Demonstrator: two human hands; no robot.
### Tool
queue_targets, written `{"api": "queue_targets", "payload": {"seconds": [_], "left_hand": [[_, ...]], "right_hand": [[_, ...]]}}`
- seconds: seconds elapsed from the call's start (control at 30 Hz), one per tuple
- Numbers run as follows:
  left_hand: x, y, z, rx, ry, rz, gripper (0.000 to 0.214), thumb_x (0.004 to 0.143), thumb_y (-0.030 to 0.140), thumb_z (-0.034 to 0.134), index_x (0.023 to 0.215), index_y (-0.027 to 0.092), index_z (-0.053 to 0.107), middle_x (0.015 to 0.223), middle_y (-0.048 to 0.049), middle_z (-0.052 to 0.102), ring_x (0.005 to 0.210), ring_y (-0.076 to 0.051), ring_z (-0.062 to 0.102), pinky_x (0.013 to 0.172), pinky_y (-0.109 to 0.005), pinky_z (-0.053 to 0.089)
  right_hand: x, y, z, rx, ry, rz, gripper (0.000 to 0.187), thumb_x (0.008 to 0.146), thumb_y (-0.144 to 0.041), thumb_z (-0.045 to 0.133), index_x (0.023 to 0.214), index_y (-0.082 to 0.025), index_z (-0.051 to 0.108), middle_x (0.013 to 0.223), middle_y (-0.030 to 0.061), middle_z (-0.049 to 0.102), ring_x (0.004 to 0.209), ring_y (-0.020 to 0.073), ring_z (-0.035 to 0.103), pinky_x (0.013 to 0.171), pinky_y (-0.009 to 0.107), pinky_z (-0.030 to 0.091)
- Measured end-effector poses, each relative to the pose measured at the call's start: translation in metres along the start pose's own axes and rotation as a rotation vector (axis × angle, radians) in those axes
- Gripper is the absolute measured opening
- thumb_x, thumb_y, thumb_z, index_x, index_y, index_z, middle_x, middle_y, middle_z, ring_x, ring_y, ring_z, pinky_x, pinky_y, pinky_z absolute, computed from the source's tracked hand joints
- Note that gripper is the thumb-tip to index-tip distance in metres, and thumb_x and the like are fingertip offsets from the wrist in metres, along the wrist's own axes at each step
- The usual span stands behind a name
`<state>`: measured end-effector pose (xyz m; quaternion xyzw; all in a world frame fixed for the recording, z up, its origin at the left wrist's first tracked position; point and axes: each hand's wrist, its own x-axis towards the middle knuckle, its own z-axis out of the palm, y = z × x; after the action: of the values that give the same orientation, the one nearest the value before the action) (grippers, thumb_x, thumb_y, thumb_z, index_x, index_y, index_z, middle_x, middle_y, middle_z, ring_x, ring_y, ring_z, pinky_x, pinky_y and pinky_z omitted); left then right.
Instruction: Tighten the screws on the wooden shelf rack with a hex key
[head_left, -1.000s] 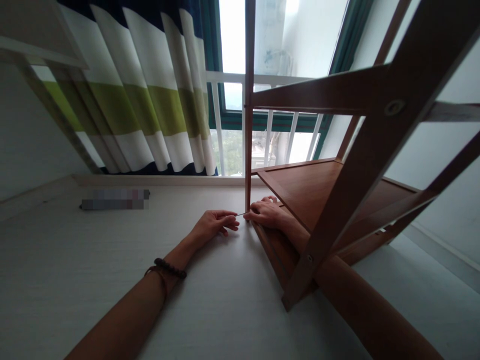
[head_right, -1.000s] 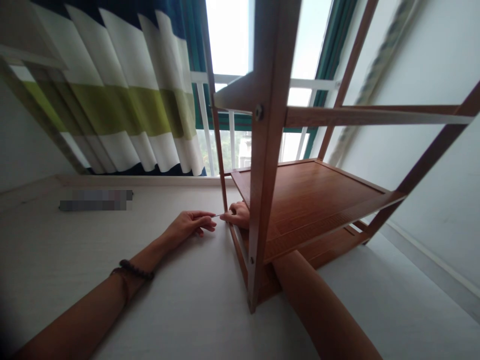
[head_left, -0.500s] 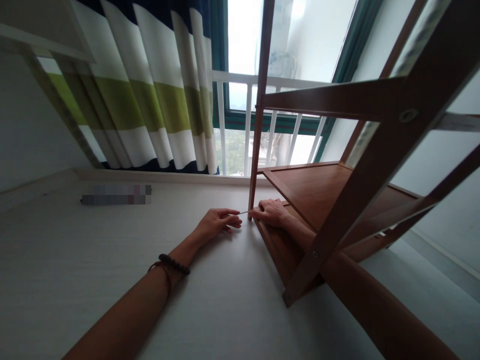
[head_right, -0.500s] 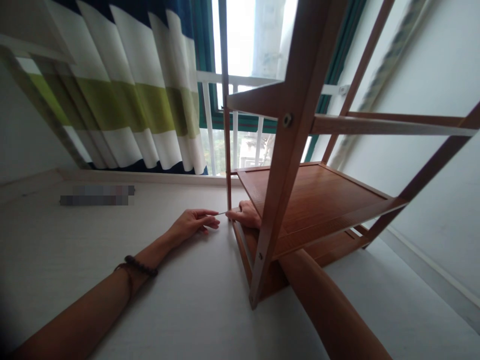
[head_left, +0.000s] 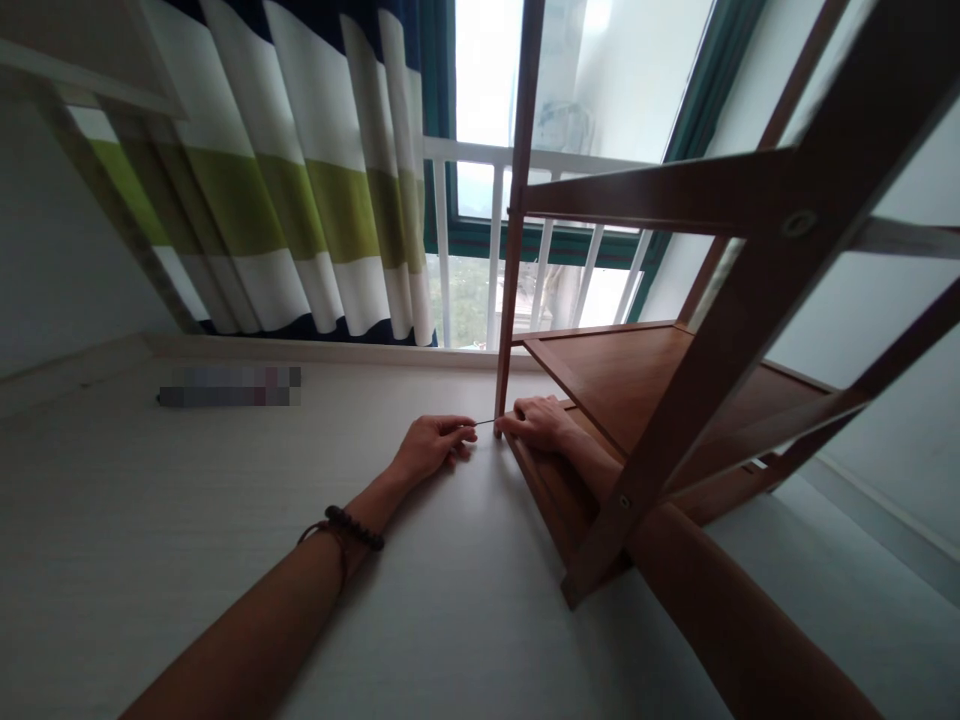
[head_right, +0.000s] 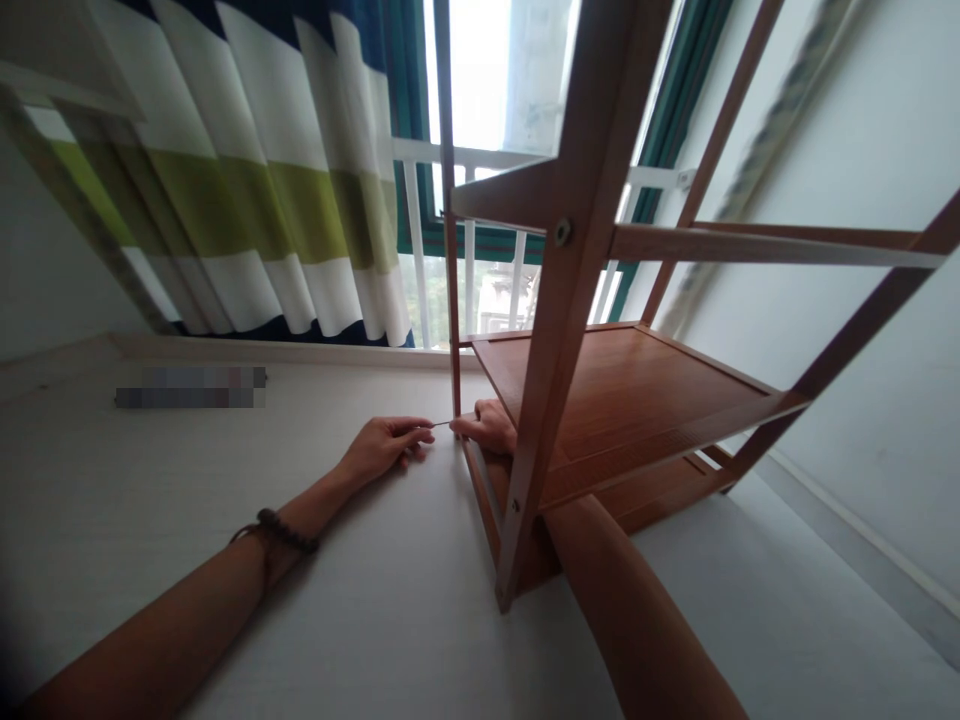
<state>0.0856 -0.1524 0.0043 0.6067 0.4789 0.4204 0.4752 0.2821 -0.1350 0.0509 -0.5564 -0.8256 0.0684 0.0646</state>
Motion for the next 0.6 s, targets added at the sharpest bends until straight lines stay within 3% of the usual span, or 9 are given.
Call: {"api": "queue_targets", "payload": {"seconds": [0.13, 0.23, 0.33, 0.47, 0.6], "left_hand": [[-0.0002, 0.0012, -0.0047, -0.018, -0.074, 0.009, 0.042, 0.068, 0.040, 0.070, 0.096, 0.009, 0.067, 0.089, -0.0123, 0.072, 0.060, -0.014, 0.066, 0.059, -0.028, 0.055], [-0.0008, 0.0016, -0.0064, -0.004, -0.114, 0.025, 0.041, 0.067, 0.039, 0.070, 0.096, 0.010, 0.068, 0.089, -0.0118, 0.072, 0.065, -0.016, 0.066, 0.065, -0.031, 0.056], [-0.0003, -0.0008, -0.0065, 0.045, -0.060, 0.073, 0.036, 0.069, 0.038, 0.068, 0.094, 0.013, 0.070, 0.086, -0.0085, 0.071, 0.063, -0.014, 0.064, 0.057, -0.027, 0.055], [0.0015, -0.0036, -0.0074, 0.122, 0.071, 0.144, 0.026, 0.067, 0.034, 0.069, 0.087, 0.018, 0.074, 0.095, -0.0055, 0.063, 0.049, -0.006, 0.052, 0.043, -0.020, 0.046], [0.0012, -0.0024, -0.0073, 0.142, 0.108, 0.134, 0.024, 0.066, 0.033, 0.071, 0.085, 0.019, 0.075, 0.077, -0.0015, 0.060, 0.040, -0.003, 0.045, 0.039, -0.019, 0.040]], "right_hand": [[0.0002, -0.0005, -0.0002, 0.013, 0.001, -0.003, 0.056, 0.085, -0.060, 0.040, 0.081, -0.010, 0.065, 0.084, 0.0116, 0.067, 0.075, 0.0176, 0.056, 0.065, 0.026, 0.032], [0.0007, 0.0014, 0.0015, 0.014, 0.009, -0.001, 0.056, 0.084, -0.062, 0.039, 0.081, -0.011, 0.065, 0.083, 0.0107, 0.067, 0.074, 0.0175, 0.056, 0.065, 0.026, 0.032], [0.0007, 0.0023, 0.0024, 0.017, 0.014, 0.002, 0.056, 0.084, -0.062, 0.039, 0.080, -0.012, 0.064, 0.082, 0.0101, 0.066, 0.073, 0.0172, 0.056, 0.064, 0.026, 0.032], [0.0009, 0.0014, 0.0013, 0.029, 0.014, 0.005, 0.054, 0.084, -0.060, 0.041, 0.078, -0.012, 0.064, 0.083, 0.0110, 0.067, 0.073, 0.0175, 0.056, 0.064, 0.026, 0.032], [-0.0006, -0.0001, -0.0003, 0.035, 0.012, 0.015, 0.047, 0.085, -0.053, 0.045, 0.080, -0.011, 0.065, 0.082, 0.0107, 0.067, 0.072, 0.0171, 0.056, 0.064, 0.026, 0.032]]}}
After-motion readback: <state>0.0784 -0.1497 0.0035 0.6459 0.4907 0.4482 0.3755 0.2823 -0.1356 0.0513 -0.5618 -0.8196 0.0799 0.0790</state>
